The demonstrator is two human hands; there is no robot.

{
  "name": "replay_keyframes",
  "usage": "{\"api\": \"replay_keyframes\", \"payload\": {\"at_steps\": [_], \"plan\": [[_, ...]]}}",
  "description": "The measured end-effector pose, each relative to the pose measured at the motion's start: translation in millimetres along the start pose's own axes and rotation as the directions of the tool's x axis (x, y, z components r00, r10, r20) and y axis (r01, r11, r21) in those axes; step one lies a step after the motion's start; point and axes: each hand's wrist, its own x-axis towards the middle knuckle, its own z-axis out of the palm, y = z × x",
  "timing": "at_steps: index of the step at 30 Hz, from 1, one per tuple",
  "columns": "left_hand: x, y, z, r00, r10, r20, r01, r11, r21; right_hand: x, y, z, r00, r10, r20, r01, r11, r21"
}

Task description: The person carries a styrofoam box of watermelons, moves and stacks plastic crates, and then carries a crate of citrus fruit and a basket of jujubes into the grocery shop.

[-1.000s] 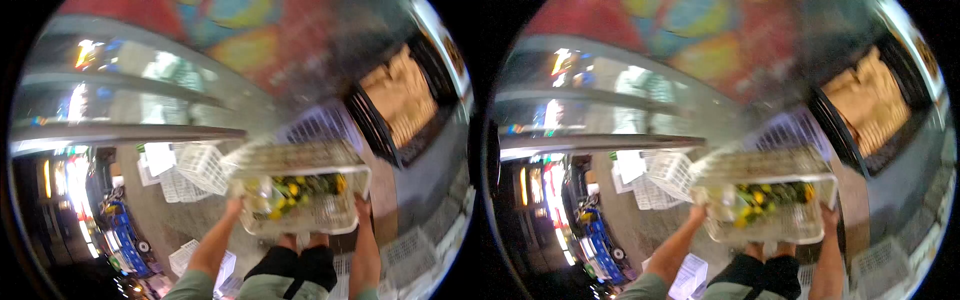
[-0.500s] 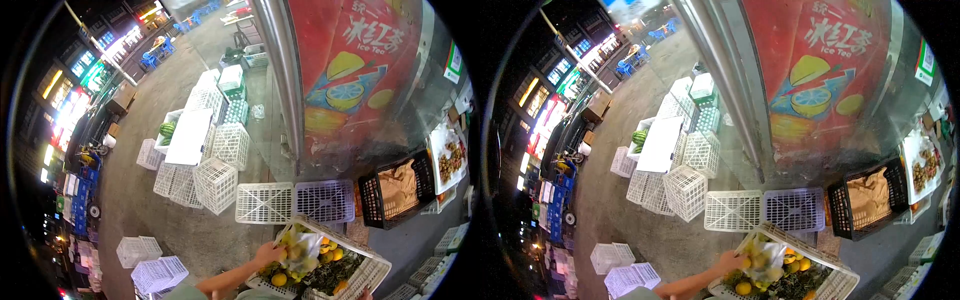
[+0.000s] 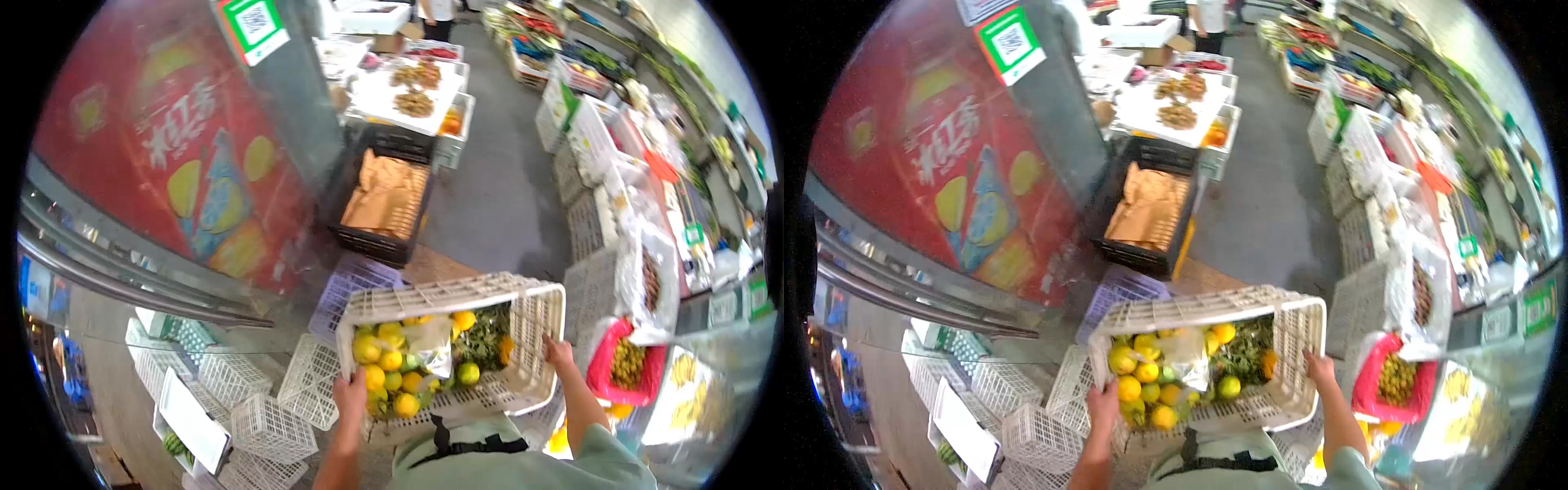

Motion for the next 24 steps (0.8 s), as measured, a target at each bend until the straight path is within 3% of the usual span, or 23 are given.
{"api": "replay_keyframes", "payload": {"at_steps": [1, 2, 4, 6, 7, 12, 15, 16, 17, 20, 24], "plan": [[-8, 3, 3, 1.0, 0.01, 0.018, -0.01, 1.0, 0.024, -15, -4, -5, 0.995, 0.094, -0.027, -0.089, 0.985, 0.151], [-14, 0, 11, 0.999, 0.021, 0.035, -0.022, 0.999, 0.031, -21, 0, -18, 0.996, 0.081, -0.044, -0.067, 0.964, 0.256], [19, 8, 26, 0.968, 0.248, 0.033, -0.244, 0.965, -0.091, -44, -35, -45, 0.979, 0.122, -0.161, -0.093, 0.979, 0.179], [25, 37, 36, 0.931, 0.364, 0.034, -0.36, 0.928, -0.092, -52, -42, -65, 0.959, 0.173, -0.223, -0.144, 0.98, 0.141], [20, 55, 46, 0.892, 0.452, 0.034, -0.447, 0.89, -0.092, -52, -37, -80, 0.963, 0.15, -0.225, -0.067, 0.938, 0.341], [-17, 178, 69, 0.783, 0.602, 0.16, -0.598, 0.798, -0.075, -73, -27, -128, 0.931, 0.162, -0.328, 0.058, 0.82, 0.569], [-37, 243, 97, 0.702, 0.676, 0.225, -0.68, 0.73, -0.069, -43, -13, -137, 0.856, 0.256, -0.449, 0.069, 0.804, 0.59], [-39, 262, 109, 0.659, 0.715, 0.232, -0.717, 0.691, -0.094, -30, -13, -138, 0.846, 0.201, -0.494, 0.165, 0.782, 0.602], [-35, 276, 119, 0.616, 0.749, 0.243, -0.747, 0.654, -0.122, -16, -13, -138, 0.838, 0.233, -0.493, 0.152, 0.769, 0.621], [-4, 311, 173, 0.66, 0.677, 0.325, -0.685, 0.72, -0.108, 46, -9, -152, 0.828, 0.277, -0.488, 0.142, 0.738, 0.66], [30, 390, 223, 0.74, 0.566, 0.363, -0.575, 0.813, -0.095, 120, -62, -185, 0.815, 0.312, -0.488, 0.041, 0.809, 0.587]]}}
